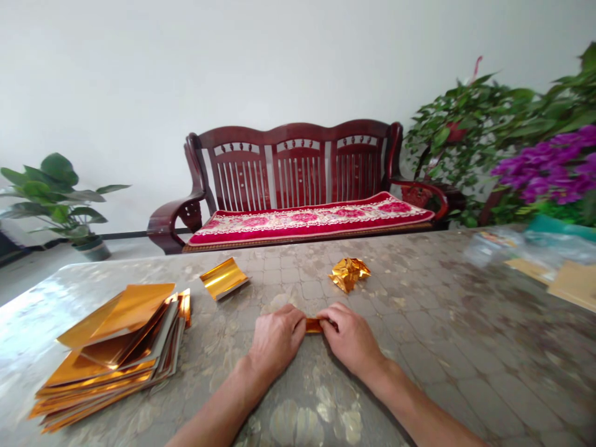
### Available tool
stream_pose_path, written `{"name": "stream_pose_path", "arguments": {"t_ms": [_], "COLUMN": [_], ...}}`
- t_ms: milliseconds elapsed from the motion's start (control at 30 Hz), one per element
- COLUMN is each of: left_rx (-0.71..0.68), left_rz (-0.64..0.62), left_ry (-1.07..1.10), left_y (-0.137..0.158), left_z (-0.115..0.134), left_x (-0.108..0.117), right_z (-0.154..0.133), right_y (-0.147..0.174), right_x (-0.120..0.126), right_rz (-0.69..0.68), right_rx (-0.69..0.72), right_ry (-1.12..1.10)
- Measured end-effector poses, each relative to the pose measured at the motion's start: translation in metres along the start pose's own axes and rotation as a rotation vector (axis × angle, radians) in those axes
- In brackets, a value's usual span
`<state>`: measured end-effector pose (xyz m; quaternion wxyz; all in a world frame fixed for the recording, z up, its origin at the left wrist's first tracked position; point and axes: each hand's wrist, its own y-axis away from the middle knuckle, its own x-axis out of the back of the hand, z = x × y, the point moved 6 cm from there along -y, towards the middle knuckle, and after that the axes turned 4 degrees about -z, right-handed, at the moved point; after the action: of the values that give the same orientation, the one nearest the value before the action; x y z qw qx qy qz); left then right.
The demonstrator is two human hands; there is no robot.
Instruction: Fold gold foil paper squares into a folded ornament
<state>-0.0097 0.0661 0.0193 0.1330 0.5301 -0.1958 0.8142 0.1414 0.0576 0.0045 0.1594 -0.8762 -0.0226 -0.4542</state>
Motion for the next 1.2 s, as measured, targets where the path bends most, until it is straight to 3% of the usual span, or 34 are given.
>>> {"name": "stream_pose_path", "arguments": {"t_ms": [167, 333, 500, 767, 1200], "left_rx": [0.07, -0.059, -0.045, 0.163, 0.131], "left_rz": [-0.017, -0.002, -0.093, -0.163, -0.23], "left_ry": [-0.03, -0.094, 0.196, 0.616, 0.999], "left_y": [0.0, -0.003, -0.006, -0.01, -0.005], "left_z": [0.001, 0.008, 0.002, -0.028, -0.011], "left_x": [0.004, 0.006, -0.007, -0.026, -0.044], "right_z": [0.003, -0.002, -0.006, 0.012, 0.009], "right_y": [-0.002, -0.003, -0.003, -0.002, -0.008], "right_x": [-0.001, 0.002, 0.003, -0.011, -0.003], "right_rz": [0.004, 0.035, 0.037, -0.112, 0.074], "right_rx": [-0.025, -0.03, -0.029, -0.285, -0.179], "right_ry": [-0.098, -0.157, -0.294, -1.024, -0.833]}}
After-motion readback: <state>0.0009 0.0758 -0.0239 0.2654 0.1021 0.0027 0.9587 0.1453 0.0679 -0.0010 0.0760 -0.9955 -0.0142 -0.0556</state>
